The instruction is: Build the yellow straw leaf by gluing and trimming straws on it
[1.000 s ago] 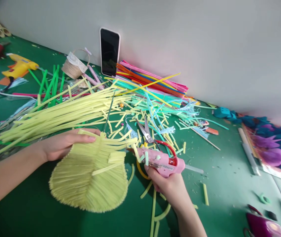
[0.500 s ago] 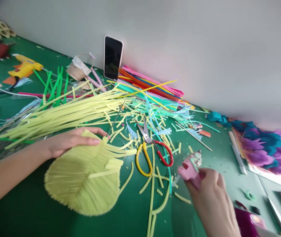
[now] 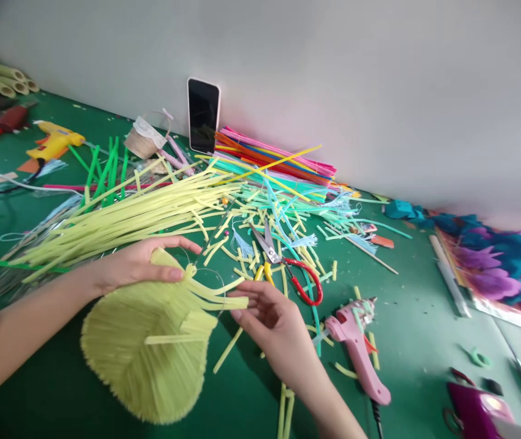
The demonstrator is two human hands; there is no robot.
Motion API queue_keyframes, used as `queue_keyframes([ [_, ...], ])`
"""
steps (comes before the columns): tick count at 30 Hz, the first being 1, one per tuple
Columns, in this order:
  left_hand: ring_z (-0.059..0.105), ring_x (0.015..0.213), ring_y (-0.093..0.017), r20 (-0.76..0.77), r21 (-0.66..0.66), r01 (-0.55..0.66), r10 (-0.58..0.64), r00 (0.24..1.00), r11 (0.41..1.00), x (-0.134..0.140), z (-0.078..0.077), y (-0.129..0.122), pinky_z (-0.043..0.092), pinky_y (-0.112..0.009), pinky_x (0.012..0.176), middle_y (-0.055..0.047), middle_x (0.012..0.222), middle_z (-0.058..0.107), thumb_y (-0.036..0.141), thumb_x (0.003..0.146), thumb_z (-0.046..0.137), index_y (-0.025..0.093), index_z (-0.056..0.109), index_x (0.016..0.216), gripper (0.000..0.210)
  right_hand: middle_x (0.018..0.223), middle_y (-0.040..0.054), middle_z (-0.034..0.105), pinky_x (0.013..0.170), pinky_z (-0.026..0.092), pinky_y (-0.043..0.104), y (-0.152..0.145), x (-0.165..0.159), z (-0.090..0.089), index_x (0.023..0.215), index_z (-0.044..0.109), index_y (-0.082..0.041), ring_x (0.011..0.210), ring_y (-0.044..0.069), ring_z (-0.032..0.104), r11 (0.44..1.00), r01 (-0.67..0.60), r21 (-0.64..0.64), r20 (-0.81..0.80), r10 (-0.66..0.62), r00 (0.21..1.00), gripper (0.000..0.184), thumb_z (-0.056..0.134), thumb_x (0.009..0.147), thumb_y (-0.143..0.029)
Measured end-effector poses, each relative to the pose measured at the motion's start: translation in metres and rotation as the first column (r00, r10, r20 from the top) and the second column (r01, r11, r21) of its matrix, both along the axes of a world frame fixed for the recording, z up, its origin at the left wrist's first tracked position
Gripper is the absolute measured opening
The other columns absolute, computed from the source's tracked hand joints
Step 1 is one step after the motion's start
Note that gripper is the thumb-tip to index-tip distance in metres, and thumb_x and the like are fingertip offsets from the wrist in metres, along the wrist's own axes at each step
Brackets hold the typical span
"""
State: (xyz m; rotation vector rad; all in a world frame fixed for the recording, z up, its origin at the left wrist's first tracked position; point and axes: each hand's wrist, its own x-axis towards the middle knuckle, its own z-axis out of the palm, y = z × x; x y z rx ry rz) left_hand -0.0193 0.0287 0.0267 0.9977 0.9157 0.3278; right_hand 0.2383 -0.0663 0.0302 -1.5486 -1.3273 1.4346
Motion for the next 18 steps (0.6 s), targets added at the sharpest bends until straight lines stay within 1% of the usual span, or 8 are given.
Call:
queue_keyframes([
  [2,0.073,0.074,-0.021,-0.005,-0.008,-0.008,0.008,1.0,1.0,0.0,0.0,0.0,0.055,-0.029,0.066,-0.004,0.089,0.077,0.039,0.072,0.083,0.026,0.057,0.125,0.061,0.082,0.0037,0.074,0.073,0.057,0.028,0.007,0.001,-0.007,0.092,0.069,-0.019,0.075,0.017,0.07,0.999,0.0,-0.038,-0.05,-0.002,0.999,0.025,0.074,0.082,-0.042],
  [4,0.072,0.073,-0.02,-0.028,0.019,-0.025,0.025,0.999,1.0,-0.001,0.001,0.001,0.054,-0.027,0.065,-0.004,0.091,0.077,0.04,0.072,0.083,0.026,0.057,0.124,0.06,0.07,0.0013,0.071,0.064,0.055,0.024,0.008,0.003,-0.011,0.082,0.069,-0.018,0.066,0.014,0.067,0.997,-0.01,-0.078,-0.062,0.006,0.998,0.025,0.075,0.082,-0.042],
  [6,0.072,0.072,-0.02,-0.06,0.038,-0.039,0.041,0.997,0.999,-0.002,0.003,0.001,0.054,-0.026,0.062,-0.004,0.09,0.077,0.041,0.071,0.083,0.026,0.057,0.125,0.061,0.07,0.0007,0.071,0.059,0.053,0.023,0.008,0.003,-0.012,0.088,0.07,-0.018,0.062,0.013,0.066,0.995,-0.014,-0.103,-0.108,0.003,0.994,0.025,0.076,0.08,-0.042],
  [8,0.073,0.072,-0.022,-0.075,0.035,-0.039,0.041,0.996,0.999,-0.002,0.004,0.002,0.054,-0.027,0.061,-0.003,0.085,0.077,0.042,0.071,0.083,0.027,0.056,0.127,0.064,0.07,0.0,0.071,0.057,0.054,0.023,0.009,0.0,-0.01,0.101,0.068,-0.019,0.064,0.014,0.068,0.993,-0.011,-0.121,-0.18,-0.011,0.984,0.031,0.077,0.08,-0.04],
  [9,0.073,0.072,-0.022,-0.075,0.028,-0.033,0.035,0.997,0.999,-0.002,0.004,0.003,0.054,-0.027,0.061,-0.003,0.083,0.076,0.042,0.071,0.083,0.027,0.056,0.127,0.064,0.07,-0.0002,0.07,0.058,0.054,0.023,0.01,-0.001,-0.01,0.103,0.067,-0.019,0.066,0.015,0.069,0.992,-0.007,-0.127,-0.209,-0.02,0.978,0.033,0.078,0.079,-0.039],
  [10,0.073,0.071,-0.022,-0.074,0.021,-0.029,0.03,0.997,0.999,-0.002,0.004,0.003,0.054,-0.028,0.061,-0.003,0.082,0.076,0.042,0.071,0.083,0.027,0.056,0.127,0.064,0.069,-0.0004,0.07,0.059,0.054,0.023,0.011,-0.003,-0.01,0.101,0.067,-0.018,0.067,0.015,0.069,0.991,-0.004,-0.132,-0.225,-0.026,0.974,0.031,0.078,0.08,-0.038],
  [13,0.073,0.07,-0.022,-0.088,0.008,-0.039,0.04,0.995,0.999,-0.001,0.002,0.004,0.055,-0.028,0.061,-0.004,0.081,0.076,0.042,0.07,0.083,0.026,0.057,0.126,0.064,0.068,0.0006,0.071,0.058,0.054,0.021,0.013,-0.004,-0.011,0.085,0.067,-0.017,0.064,0.013,0.068,0.991,-0.006,-0.13,-0.212,-0.022,0.977,0.024,0.078,0.079,-0.038],
  [18,0.073,0.068,-0.022,-0.106,-0.002,-0.072,0.071,0.992,0.997,0.0,-0.002,0.004,0.056,-0.028,0.06,-0.003,0.079,0.076,0.042,0.068,0.085,0.026,0.06,0.122,0.063,0.068,-0.0011,0.07,0.056,0.054,0.021,0.009,-0.006,-0.016,0.092,0.069,-0.019,0.064,0.014,0.069,0.992,0.019,-0.122,-0.244,-0.049,0.968,0.025,0.077,0.08,-0.039],
])
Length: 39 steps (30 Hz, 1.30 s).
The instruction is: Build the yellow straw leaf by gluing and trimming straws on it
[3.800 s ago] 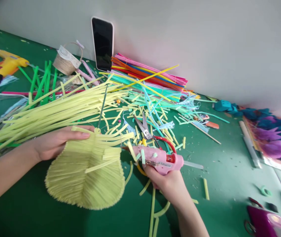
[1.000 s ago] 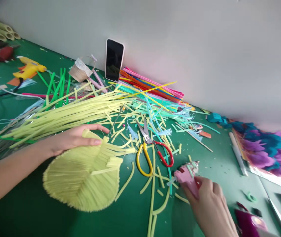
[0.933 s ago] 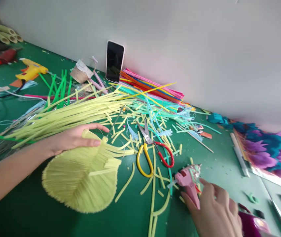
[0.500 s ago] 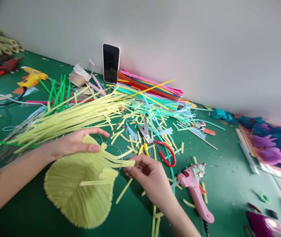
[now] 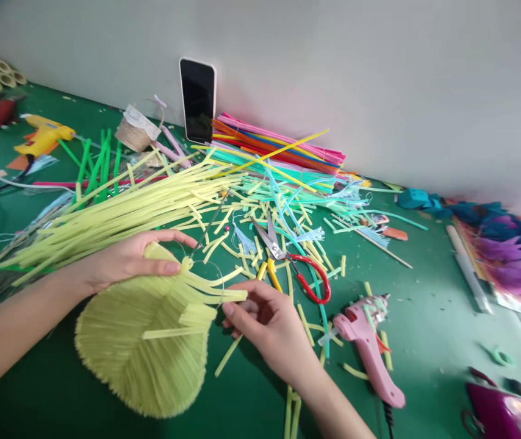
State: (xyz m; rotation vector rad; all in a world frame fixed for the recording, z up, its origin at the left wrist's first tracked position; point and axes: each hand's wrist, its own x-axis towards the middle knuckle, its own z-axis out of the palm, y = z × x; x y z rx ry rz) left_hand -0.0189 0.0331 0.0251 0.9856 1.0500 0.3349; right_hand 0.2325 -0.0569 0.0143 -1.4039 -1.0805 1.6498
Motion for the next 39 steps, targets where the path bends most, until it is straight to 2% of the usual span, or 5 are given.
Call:
queue_keyframes([
  [5,0.072,0.066,-0.021,0.022,0.01,-0.025,0.025,0.999,1.0,0.0,0.0,-0.002,0.056,-0.028,0.061,-0.002,0.076,0.075,0.041,0.068,0.085,0.025,0.063,0.115,0.055,0.065,0.0003,0.069,0.055,0.051,0.019,-0.005,-0.008,0.003,0.077,0.07,-0.016,0.059,0.011,0.065,0.994,0.104,-0.035,-0.032,-0.105,0.994,0.024,0.08,0.078,-0.038],
  [16,0.07,0.063,-0.019,-0.014,0.105,-0.006,0.007,1.0,0.994,-0.004,-0.006,-0.007,0.052,-0.024,0.055,0.001,0.077,0.073,0.042,0.072,0.081,0.026,0.065,0.108,0.042,0.064,0.0008,0.068,0.058,0.052,0.023,-0.025,-0.028,0.008,0.078,0.068,-0.017,0.06,0.013,0.062,0.948,0.301,-0.099,-0.036,-0.306,0.951,0.029,0.078,0.079,-0.044],
  [30,0.066,0.062,-0.019,-0.161,0.192,-0.103,0.135,0.978,0.976,0.007,0.005,-0.023,0.049,-0.025,0.056,0.0,0.08,0.073,0.041,0.07,0.081,0.024,0.068,0.099,0.036,0.082,-0.0002,0.068,0.062,0.051,0.024,-0.029,-0.047,0.007,0.087,0.059,-0.024,0.074,0.016,0.065,0.866,0.489,0.104,0.071,-0.497,0.865,0.031,0.082,0.074,-0.041],
  [34,0.068,0.062,-0.019,-0.021,-0.077,-0.219,0.218,0.976,0.973,0.009,0.004,-0.033,0.05,-0.027,0.056,0.0,0.078,0.073,0.041,0.072,0.081,0.026,0.065,0.101,0.036,0.084,0.0027,0.072,0.066,0.054,0.028,-0.025,-0.046,0.006,0.087,0.062,-0.023,0.077,0.019,0.069,0.833,0.532,0.151,0.116,-0.549,0.828,0.028,0.081,0.075,-0.04],
  [39,0.073,0.085,-0.019,0.174,-0.37,-0.219,0.299,0.938,0.903,0.012,0.0,-0.047,0.055,-0.025,0.073,0.0,0.089,0.077,0.031,0.076,0.08,0.028,0.07,0.101,0.027,0.092,0.0053,0.076,0.07,0.059,0.03,-0.024,-0.043,-0.003,0.083,0.065,-0.022,0.078,0.018,0.071,0.771,0.575,0.275,0.191,-0.63,0.753,0.025,0.081,0.075,-0.039],
])
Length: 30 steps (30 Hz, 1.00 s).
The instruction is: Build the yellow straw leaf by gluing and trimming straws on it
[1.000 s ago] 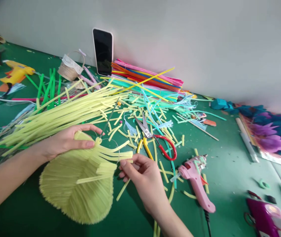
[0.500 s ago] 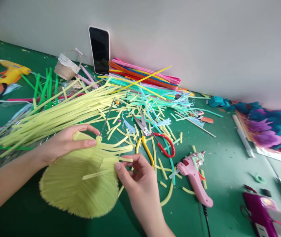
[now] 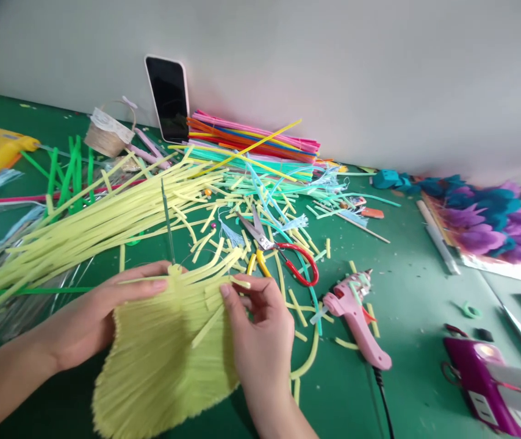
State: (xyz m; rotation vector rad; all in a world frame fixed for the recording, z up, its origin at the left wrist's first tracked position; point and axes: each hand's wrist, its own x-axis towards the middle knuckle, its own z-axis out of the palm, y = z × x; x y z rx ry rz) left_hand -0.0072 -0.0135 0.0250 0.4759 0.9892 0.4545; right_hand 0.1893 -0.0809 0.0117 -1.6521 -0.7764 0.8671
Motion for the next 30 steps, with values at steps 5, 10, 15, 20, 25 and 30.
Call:
queue_keyframes([
  [5,0.073,0.09,-0.02,0.05,0.01,-0.037,0.036,0.998,0.999,0.006,-0.004,-0.008,0.055,-0.025,0.076,0.0,0.096,0.078,0.03,0.08,0.077,0.029,0.072,0.103,0.023,0.099,0.006,0.078,0.086,0.06,0.034,-0.005,-0.001,-0.007,0.088,0.07,-0.023,0.094,0.022,0.074,0.996,0.004,0.094,0.178,-0.021,0.984,0.012,0.075,0.083,-0.033],
  [10,0.072,0.095,-0.023,0.054,0.053,-0.05,0.047,0.997,0.997,0.009,-0.005,-0.013,0.054,-0.028,0.08,-0.002,0.102,0.078,0.032,0.08,0.076,0.029,0.073,0.107,0.027,0.114,0.0082,0.076,0.088,0.06,0.036,-0.011,-0.005,-0.007,0.097,0.07,-0.022,0.1,0.024,0.074,0.974,-0.106,0.198,0.552,-0.022,0.833,0.01,0.065,0.089,-0.018],
  [15,0.071,0.097,-0.023,0.074,0.078,-0.081,0.075,0.994,0.994,0.01,-0.006,-0.011,0.054,-0.027,0.082,-0.001,0.104,0.077,0.03,0.083,0.074,0.028,0.073,0.106,0.023,0.134,0.0133,0.065,0.104,0.052,0.047,-0.013,-0.007,-0.005,0.122,0.066,-0.018,0.124,0.029,0.062,0.912,-0.339,0.231,0.736,0.064,0.674,0.037,0.058,0.088,-0.007],
  [20,0.072,0.094,-0.019,0.144,0.074,-0.097,0.085,0.986,0.993,0.009,-0.008,-0.008,0.052,-0.024,0.08,-0.001,0.101,0.078,0.025,0.087,0.069,0.027,0.075,0.101,0.016,0.116,0.0088,0.076,0.092,0.059,0.04,-0.005,0.014,0.009,0.111,0.076,-0.024,0.107,0.027,0.072,0.969,-0.221,0.112,0.413,0.157,0.897,0.024,0.062,0.092,-0.027],
  [25,0.071,0.091,-0.017,0.201,0.046,-0.054,0.044,0.979,0.997,0.007,-0.008,-0.008,0.052,-0.025,0.081,-0.001,0.102,0.078,0.024,0.089,0.067,0.028,0.075,0.105,0.019,0.095,0.0052,0.081,0.076,0.06,0.029,0.006,0.036,0.017,0.096,0.081,-0.028,0.089,0.023,0.075,0.964,-0.249,-0.096,-0.253,0.219,0.943,0.024,0.08,0.078,-0.043],
  [30,0.071,0.09,-0.018,0.219,0.052,-0.044,0.032,0.975,0.998,0.007,-0.009,-0.007,0.051,-0.025,0.082,-0.003,0.101,0.078,0.023,0.089,0.066,0.025,0.075,0.105,0.019,0.084,0.003,0.08,0.07,0.055,0.023,0.011,0.035,0.015,0.087,0.082,-0.028,0.077,0.017,0.073,0.945,-0.309,-0.103,-0.473,0.227,0.852,0.022,0.087,0.069,-0.04],
])
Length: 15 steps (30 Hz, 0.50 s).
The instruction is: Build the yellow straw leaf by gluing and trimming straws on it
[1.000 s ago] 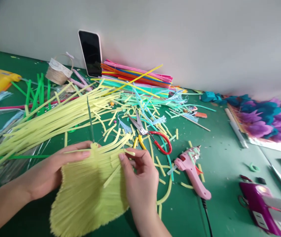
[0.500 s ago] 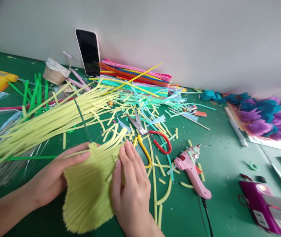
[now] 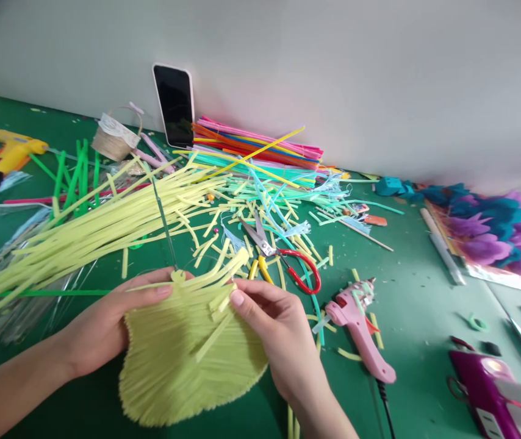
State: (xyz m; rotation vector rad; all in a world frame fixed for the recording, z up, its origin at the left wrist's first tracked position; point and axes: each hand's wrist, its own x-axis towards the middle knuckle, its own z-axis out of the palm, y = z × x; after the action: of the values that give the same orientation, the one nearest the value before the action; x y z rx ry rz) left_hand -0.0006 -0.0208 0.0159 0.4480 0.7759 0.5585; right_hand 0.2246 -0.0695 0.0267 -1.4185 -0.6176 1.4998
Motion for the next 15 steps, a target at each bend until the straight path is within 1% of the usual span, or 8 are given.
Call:
queue_keyframes([
  [4,0.071,0.091,-0.018,0.003,0.001,0.012,-0.012,1.0,1.0,0.001,-0.003,0.0,0.051,-0.026,0.082,-0.005,0.105,0.077,0.025,0.09,0.065,0.022,0.074,0.107,0.02,0.08,0.0006,0.078,0.065,0.051,0.019,0.002,-0.004,-0.003,0.08,0.08,-0.026,0.071,0.013,0.068,0.999,0.009,0.038,0.072,-0.012,0.997,0.019,0.088,0.068,-0.039],
  [7,0.07,0.089,-0.018,-0.01,0.013,0.019,-0.019,1.0,1.0,0.001,-0.004,0.0,0.051,-0.026,0.08,-0.005,0.103,0.077,0.026,0.089,0.065,0.021,0.073,0.107,0.02,0.077,-0.0013,0.076,0.062,0.048,0.017,0.002,-0.007,-0.003,0.077,0.079,-0.026,0.068,0.01,0.064,0.997,0.0,0.077,0.151,-0.012,0.988,0.017,0.087,0.069,-0.038],
  [9,0.071,0.088,-0.019,-0.013,0.009,0.021,-0.021,1.0,1.0,0.0,-0.004,0.001,0.052,-0.026,0.08,-0.005,0.102,0.077,0.026,0.088,0.066,0.021,0.073,0.107,0.02,0.077,-0.0017,0.075,0.061,0.047,0.017,0.002,-0.008,-0.003,0.076,0.078,-0.025,0.066,0.01,0.062,0.997,-0.002,0.076,0.171,-0.011,0.985,0.017,0.087,0.069,-0.039],
  [11,0.071,0.087,-0.018,-0.017,-0.003,0.019,-0.019,1.0,1.0,0.0,-0.004,0.002,0.052,-0.026,0.08,-0.005,0.103,0.077,0.026,0.088,0.067,0.022,0.073,0.106,0.02,0.078,-0.0009,0.075,0.062,0.047,0.018,0.002,-0.005,-0.002,0.079,0.079,-0.024,0.068,0.011,0.063,0.999,-0.03,0.039,0.14,0.024,0.99,0.02,0.088,0.068,-0.039],
  [13,0.071,0.088,-0.018,-0.029,-0.009,0.017,-0.017,0.999,1.0,0.0,-0.004,0.002,0.052,-0.026,0.08,-0.005,0.105,0.077,0.025,0.088,0.067,0.022,0.073,0.106,0.02,0.081,0.0008,0.076,0.067,0.05,0.021,0.003,0.001,-0.001,0.086,0.079,-0.024,0.073,0.014,0.066,0.996,-0.092,-0.015,0.049,0.092,0.995,0.026,0.089,0.067,-0.039],
  [15,0.071,0.089,-0.019,-0.04,-0.011,0.023,-0.024,0.999,1.0,0.0,-0.004,0.003,0.052,-0.026,0.081,-0.005,0.106,0.076,0.026,0.087,0.068,0.022,0.073,0.106,0.02,0.085,0.0033,0.076,0.075,0.052,0.026,0.005,0.007,-0.001,0.096,0.078,-0.024,0.079,0.017,0.067,0.99,-0.139,-0.029,-0.055,0.137,0.989,0.031,0.085,0.072,-0.043],
])
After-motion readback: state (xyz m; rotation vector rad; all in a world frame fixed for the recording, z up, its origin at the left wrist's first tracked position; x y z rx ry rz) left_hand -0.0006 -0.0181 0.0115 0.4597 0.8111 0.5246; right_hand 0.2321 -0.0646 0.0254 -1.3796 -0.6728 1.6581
